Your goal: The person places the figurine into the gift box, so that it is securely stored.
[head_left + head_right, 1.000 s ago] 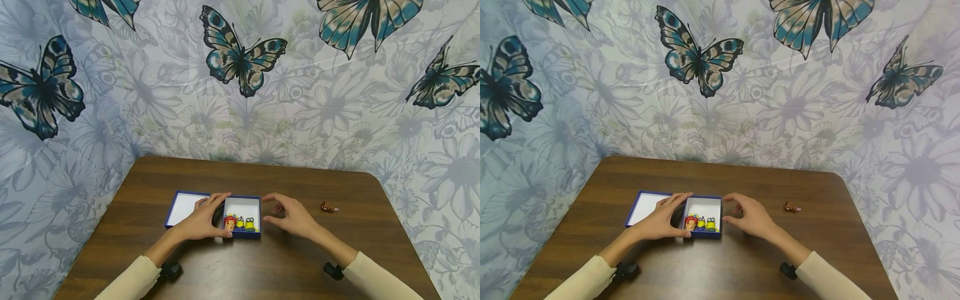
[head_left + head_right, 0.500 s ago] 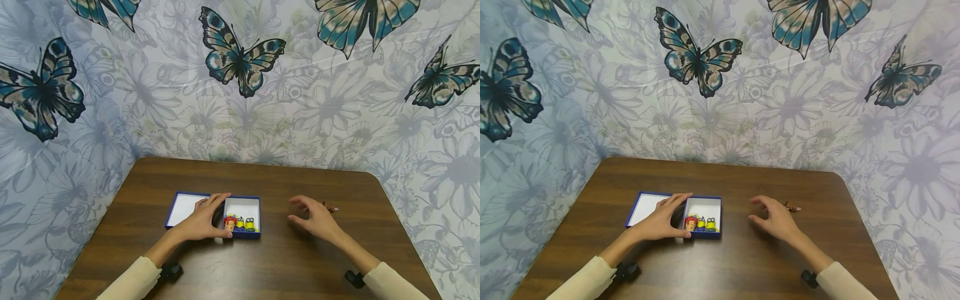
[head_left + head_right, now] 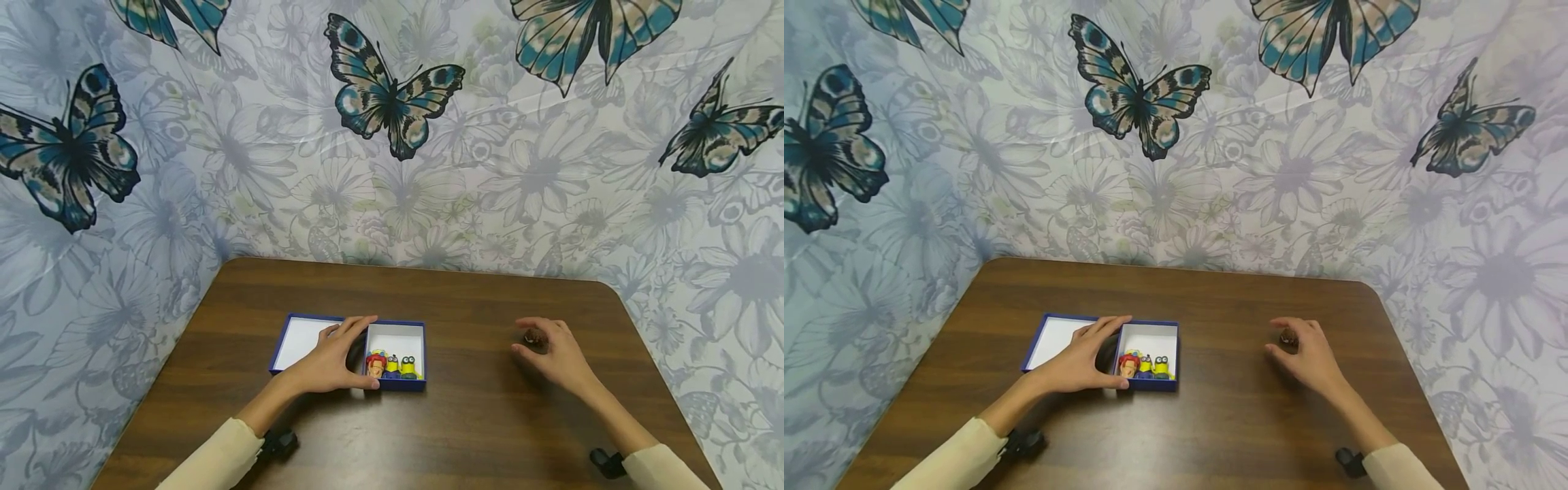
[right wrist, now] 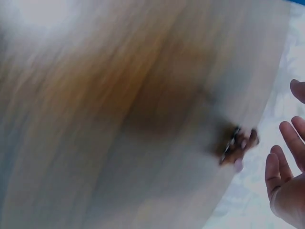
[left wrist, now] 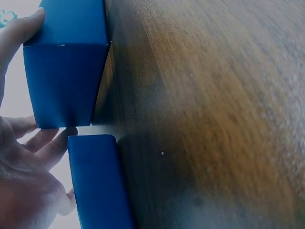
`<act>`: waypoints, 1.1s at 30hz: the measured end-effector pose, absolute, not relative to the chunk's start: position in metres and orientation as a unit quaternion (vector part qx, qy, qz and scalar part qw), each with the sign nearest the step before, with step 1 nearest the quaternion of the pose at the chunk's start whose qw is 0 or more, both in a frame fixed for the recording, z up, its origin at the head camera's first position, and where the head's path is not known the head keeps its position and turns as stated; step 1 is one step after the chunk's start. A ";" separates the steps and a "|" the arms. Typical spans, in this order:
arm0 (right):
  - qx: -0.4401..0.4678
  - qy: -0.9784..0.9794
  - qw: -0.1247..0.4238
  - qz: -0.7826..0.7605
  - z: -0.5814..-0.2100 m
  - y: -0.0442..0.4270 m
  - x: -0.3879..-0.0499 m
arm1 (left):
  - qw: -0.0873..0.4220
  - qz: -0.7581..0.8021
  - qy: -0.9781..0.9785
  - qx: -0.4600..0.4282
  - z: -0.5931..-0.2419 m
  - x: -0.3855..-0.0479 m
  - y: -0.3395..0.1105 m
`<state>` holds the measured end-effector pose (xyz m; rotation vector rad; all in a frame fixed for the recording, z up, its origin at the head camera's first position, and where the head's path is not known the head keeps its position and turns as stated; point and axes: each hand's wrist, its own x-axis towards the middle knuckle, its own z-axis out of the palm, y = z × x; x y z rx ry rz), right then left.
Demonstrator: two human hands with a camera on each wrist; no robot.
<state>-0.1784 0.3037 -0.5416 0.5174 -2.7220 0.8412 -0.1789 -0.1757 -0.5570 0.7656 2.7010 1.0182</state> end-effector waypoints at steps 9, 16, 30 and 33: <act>0.143 -0.940 0.101 0.292 -0.549 0.340 -0.183 | 0.078 0.342 0.899 0.260 -0.560 -0.180 -0.177; 0.129 -0.944 0.070 0.295 -0.551 0.348 -0.186 | 0.080 0.344 0.899 0.260 -0.559 -0.181 -0.178; 0.133 -0.945 0.055 0.295 -0.558 0.352 -0.194 | 0.079 0.345 0.898 0.260 -0.557 -0.180 -0.177; 0.135 -0.946 0.056 0.290 -0.560 0.353 -0.195 | 0.078 0.346 0.898 0.262 -0.557 -0.180 -0.177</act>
